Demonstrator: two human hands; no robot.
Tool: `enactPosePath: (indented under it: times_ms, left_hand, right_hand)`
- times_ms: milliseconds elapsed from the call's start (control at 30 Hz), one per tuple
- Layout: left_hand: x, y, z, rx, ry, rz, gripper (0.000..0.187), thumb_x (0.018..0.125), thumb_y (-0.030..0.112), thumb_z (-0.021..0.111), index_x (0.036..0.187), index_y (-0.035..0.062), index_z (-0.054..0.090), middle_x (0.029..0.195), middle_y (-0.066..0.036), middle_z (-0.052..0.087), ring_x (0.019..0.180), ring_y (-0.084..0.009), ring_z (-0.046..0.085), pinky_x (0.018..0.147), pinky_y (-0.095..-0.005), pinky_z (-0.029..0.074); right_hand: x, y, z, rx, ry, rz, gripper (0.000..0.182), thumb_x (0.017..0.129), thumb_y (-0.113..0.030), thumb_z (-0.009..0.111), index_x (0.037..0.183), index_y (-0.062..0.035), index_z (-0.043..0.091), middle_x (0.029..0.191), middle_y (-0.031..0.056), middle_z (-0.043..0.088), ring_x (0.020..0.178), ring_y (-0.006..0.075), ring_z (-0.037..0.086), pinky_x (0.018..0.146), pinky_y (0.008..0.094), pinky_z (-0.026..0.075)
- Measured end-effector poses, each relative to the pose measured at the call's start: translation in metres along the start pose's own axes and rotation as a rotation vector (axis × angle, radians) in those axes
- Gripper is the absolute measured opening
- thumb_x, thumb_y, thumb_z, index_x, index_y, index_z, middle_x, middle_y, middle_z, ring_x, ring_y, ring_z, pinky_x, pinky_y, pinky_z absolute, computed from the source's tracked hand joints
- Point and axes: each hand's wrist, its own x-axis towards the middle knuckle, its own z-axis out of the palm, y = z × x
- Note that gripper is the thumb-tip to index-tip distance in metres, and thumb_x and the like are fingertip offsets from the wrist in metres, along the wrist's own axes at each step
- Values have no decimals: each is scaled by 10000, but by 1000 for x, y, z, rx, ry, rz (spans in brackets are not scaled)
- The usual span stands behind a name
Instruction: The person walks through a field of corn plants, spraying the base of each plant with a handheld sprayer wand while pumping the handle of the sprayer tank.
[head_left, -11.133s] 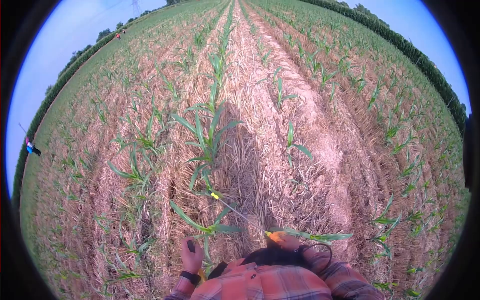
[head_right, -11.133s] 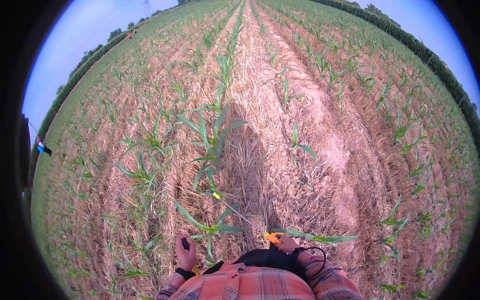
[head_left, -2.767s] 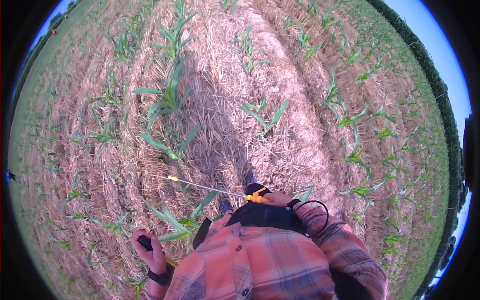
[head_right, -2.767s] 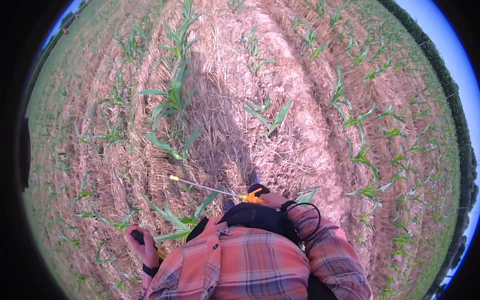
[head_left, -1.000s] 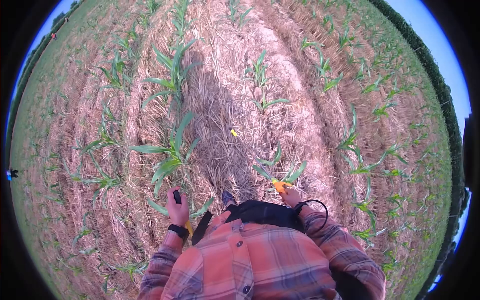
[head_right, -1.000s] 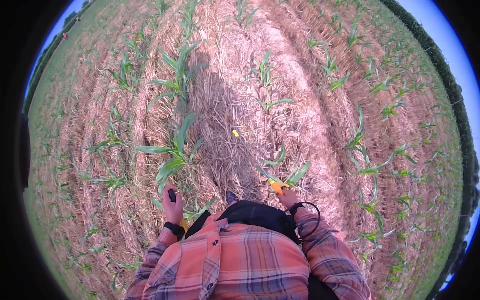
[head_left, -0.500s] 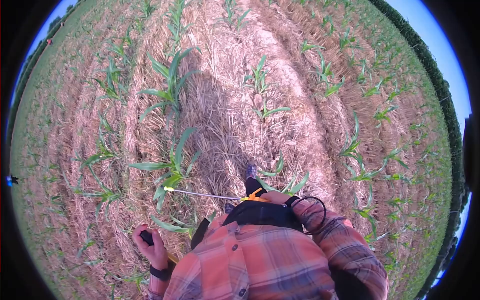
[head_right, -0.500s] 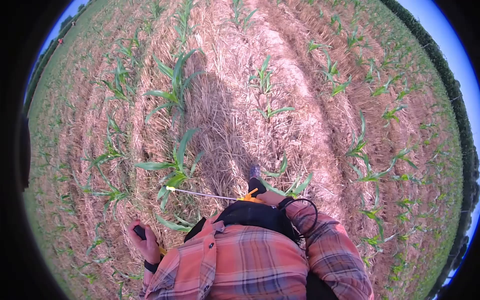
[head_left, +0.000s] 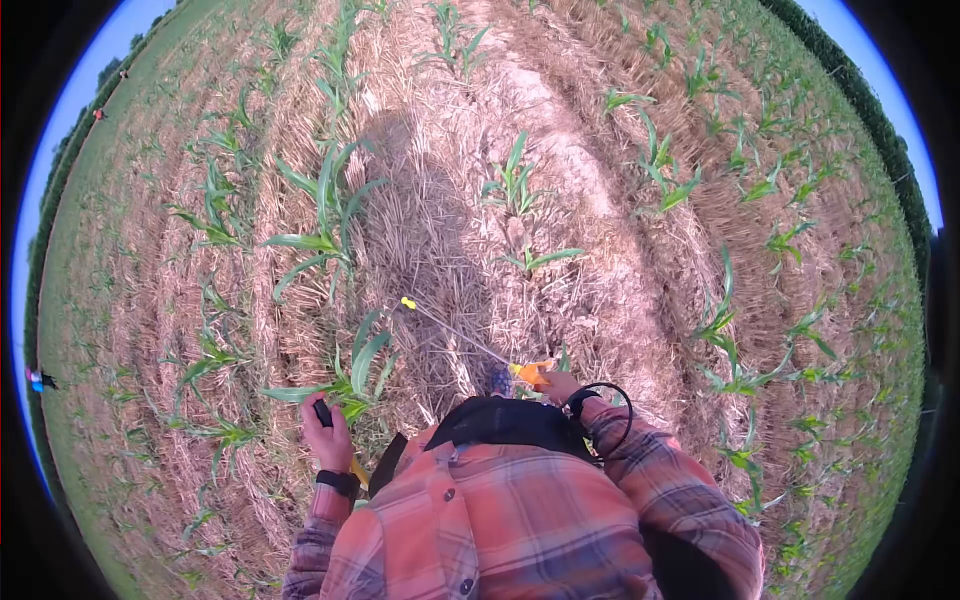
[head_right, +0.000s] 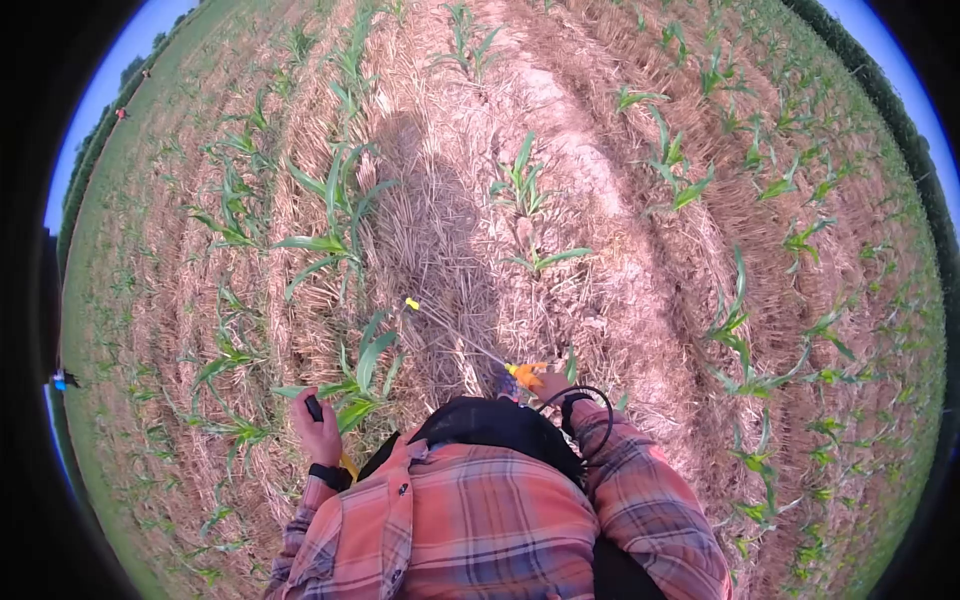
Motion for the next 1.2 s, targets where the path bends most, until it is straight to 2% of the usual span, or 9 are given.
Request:
enactPosePath:
  times_ms: [67,167,300,367,500,767,900,1067,1200]
  left_hand:
    - [11,0,15,50,-2,32,203,742,31,490,941,46,450,738,-26,428,633,-88,401,559,-231,350]
    - [27,9,33,81,-125,-203,213,730,11,485,935,56,449,702,-80,467,589,-140,436,549,-265,373]
    - [41,8,48,-15,-74,-87,214,727,9,487,933,55,448,706,-74,468,584,-144,436,549,-264,374]
    - [52,13,50,-57,-62,-97,218,725,6,485,934,52,450,738,-73,473,612,-147,445,573,-261,380]
    - [72,3,55,20,-50,-52,220,724,3,482,937,46,452,776,-79,474,656,-147,452,605,-255,382]
    - [139,-6,60,14,-58,-58,222,726,11,495,940,53,459,680,-45,457,561,-120,422,523,-254,364]
    - [180,-13,57,-70,-45,-132,195,741,21,494,928,65,462,565,4,394,478,-68,372,432,-225,308]
    - [221,-29,46,-185,-44,-197,217,731,9,491,937,61,445,622,25,351,522,-56,321,451,-205,284]
    - [248,-51,39,-193,-73,-299,214,738,17,492,941,59,440,657,16,363,539,-62,324,473,-203,292]
  right_hand:
    - [19,39,-5,-49,20,34,358,736,-390,540,827,-47,585,631,105,574,527,208,560,494,315,421]
    - [23,60,-28,32,272,152,269,749,-309,540,770,-44,582,539,59,530,462,151,517,445,292,407]
    - [24,75,-60,378,321,401,249,757,-276,524,703,-36,566,532,43,518,400,133,482,376,274,370]
    - [20,71,-82,580,390,553,251,751,-281,529,866,-59,551,602,75,557,488,151,542,433,285,421]
    - [27,68,-108,980,565,553,186,767,-248,529,786,-63,517,511,29,480,364,98,436,311,244,330]
    - [83,57,-134,1205,796,602,151,766,-196,507,738,-54,467,489,45,451,301,128,381,264,258,292]
    - [107,-1,-141,1169,713,554,131,750,-200,513,772,-75,478,540,31,457,344,115,387,317,245,326]
    - [159,-60,-126,1013,539,692,118,730,-182,509,734,-65,494,527,33,458,350,112,396,319,251,334]
    - [189,-96,-108,822,435,568,152,752,-199,508,737,-50,484,542,43,469,359,119,415,310,254,333]
